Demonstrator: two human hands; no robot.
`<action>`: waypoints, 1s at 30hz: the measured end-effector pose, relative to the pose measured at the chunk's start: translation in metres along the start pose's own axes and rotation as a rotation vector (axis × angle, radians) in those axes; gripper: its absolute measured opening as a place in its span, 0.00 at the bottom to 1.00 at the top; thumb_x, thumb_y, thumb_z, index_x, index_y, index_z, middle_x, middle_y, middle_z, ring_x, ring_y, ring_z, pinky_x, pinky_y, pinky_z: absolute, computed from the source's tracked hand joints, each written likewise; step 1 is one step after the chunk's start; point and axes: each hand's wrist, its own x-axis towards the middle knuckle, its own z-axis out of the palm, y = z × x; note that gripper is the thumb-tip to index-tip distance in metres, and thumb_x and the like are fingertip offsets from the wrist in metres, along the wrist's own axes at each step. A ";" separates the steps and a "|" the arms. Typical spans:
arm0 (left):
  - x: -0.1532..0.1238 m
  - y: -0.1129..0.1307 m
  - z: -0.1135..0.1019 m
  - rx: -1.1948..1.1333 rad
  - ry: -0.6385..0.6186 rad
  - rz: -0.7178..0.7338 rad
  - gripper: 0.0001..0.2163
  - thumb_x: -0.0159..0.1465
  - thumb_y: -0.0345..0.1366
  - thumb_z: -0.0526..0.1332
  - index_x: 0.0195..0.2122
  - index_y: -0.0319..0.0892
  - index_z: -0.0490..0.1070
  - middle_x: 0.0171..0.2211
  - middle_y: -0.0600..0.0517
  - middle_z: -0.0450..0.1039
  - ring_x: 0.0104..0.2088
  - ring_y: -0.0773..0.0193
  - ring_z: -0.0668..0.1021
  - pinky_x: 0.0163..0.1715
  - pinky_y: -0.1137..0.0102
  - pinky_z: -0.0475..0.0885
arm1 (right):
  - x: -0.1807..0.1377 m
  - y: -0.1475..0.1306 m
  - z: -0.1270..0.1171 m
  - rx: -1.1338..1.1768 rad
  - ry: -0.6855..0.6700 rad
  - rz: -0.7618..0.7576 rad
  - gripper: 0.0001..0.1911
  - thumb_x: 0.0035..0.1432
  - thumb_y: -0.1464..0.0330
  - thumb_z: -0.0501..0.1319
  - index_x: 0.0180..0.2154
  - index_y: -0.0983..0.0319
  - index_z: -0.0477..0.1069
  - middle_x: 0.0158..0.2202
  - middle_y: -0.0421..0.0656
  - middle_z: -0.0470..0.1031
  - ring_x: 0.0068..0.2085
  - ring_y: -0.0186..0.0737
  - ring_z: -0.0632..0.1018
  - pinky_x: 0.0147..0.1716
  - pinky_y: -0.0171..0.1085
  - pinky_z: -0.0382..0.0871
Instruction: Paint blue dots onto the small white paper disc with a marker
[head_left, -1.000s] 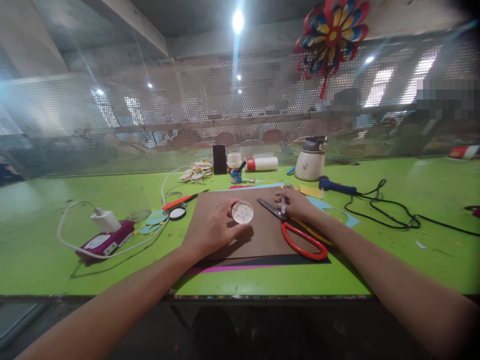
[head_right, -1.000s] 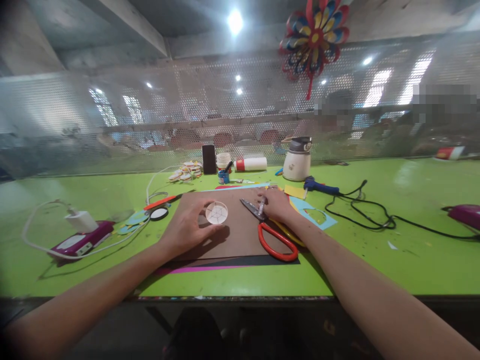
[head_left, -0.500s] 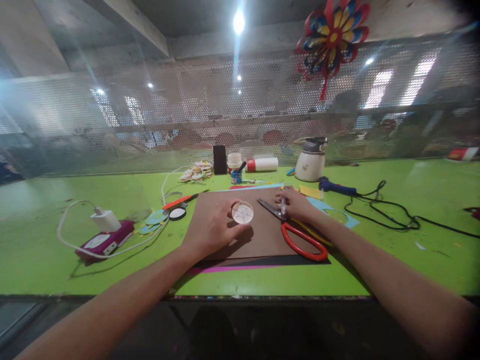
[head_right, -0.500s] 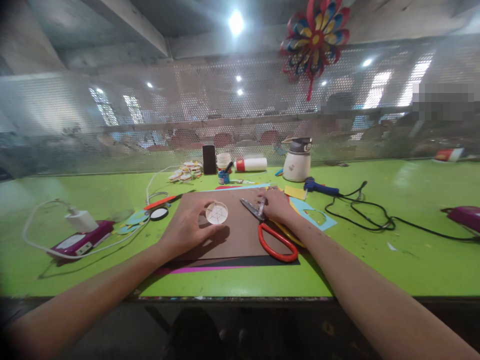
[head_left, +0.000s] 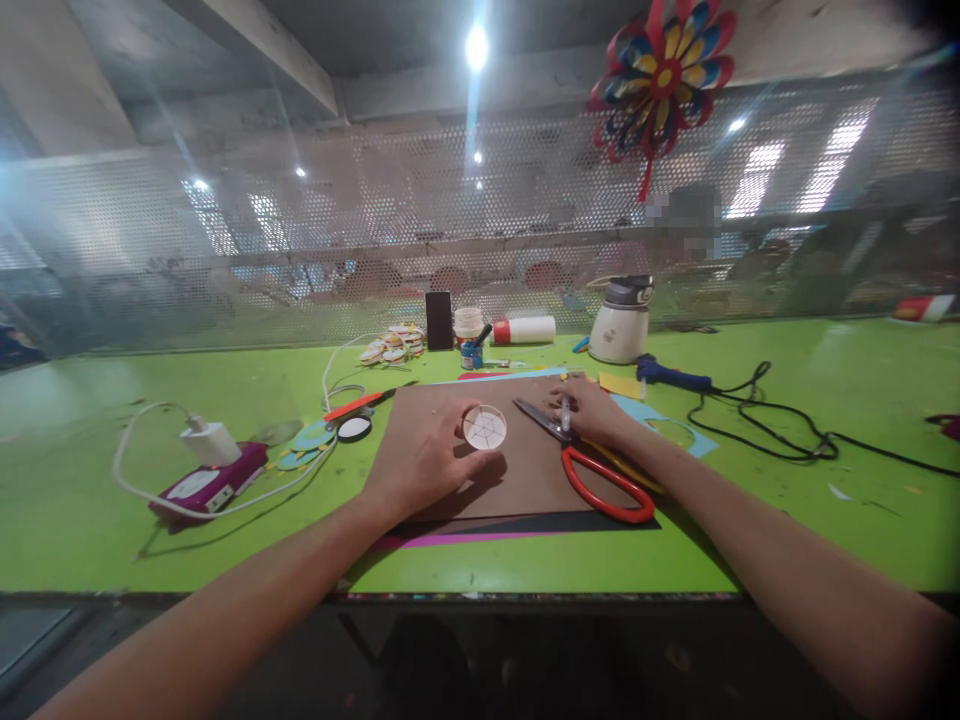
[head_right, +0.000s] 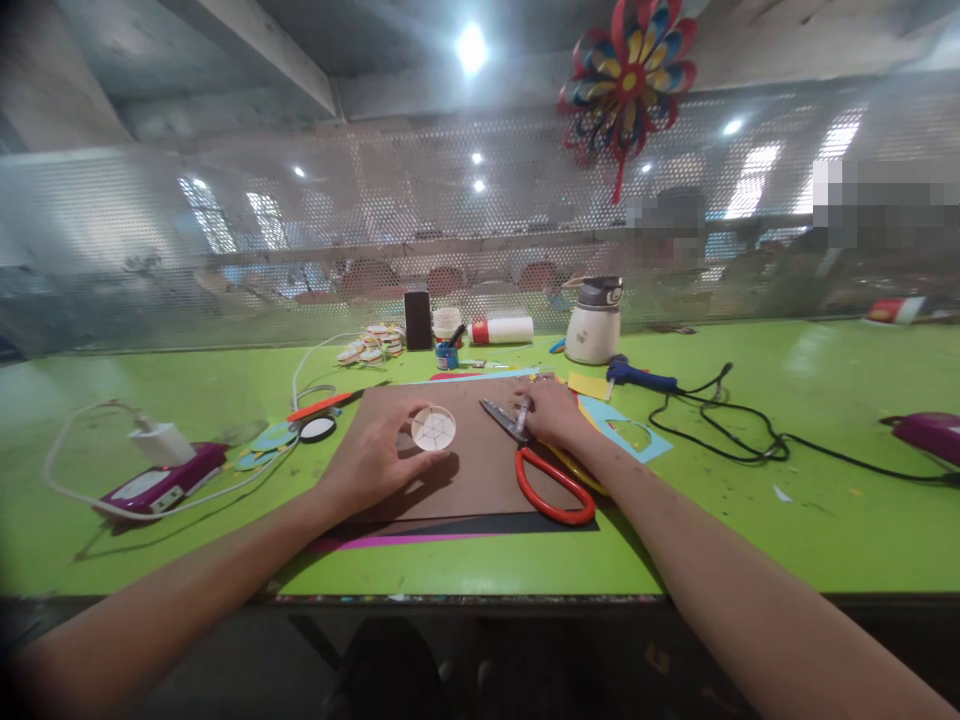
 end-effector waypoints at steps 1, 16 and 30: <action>0.000 0.000 0.000 -0.001 -0.005 -0.001 0.23 0.60 0.41 0.68 0.55 0.46 0.65 0.49 0.49 0.75 0.48 0.56 0.78 0.46 0.62 0.74 | 0.000 0.000 0.000 -0.001 0.001 0.001 0.17 0.66 0.61 0.61 0.52 0.62 0.72 0.53 0.48 0.74 0.51 0.44 0.77 0.53 0.51 0.71; 0.001 0.005 -0.002 -0.018 -0.037 -0.040 0.22 0.59 0.42 0.68 0.53 0.45 0.66 0.48 0.49 0.75 0.45 0.56 0.78 0.44 0.62 0.74 | 0.001 0.003 0.004 -0.014 0.003 -0.013 0.17 0.66 0.60 0.61 0.52 0.62 0.72 0.53 0.48 0.75 0.51 0.45 0.77 0.53 0.51 0.70; 0.001 0.004 0.001 -0.049 -0.033 -0.088 0.22 0.58 0.41 0.69 0.51 0.44 0.66 0.47 0.48 0.76 0.48 0.54 0.78 0.47 0.60 0.74 | 0.001 0.000 0.001 -0.038 -0.006 -0.025 0.15 0.65 0.64 0.62 0.51 0.63 0.73 0.50 0.47 0.76 0.51 0.44 0.77 0.53 0.50 0.71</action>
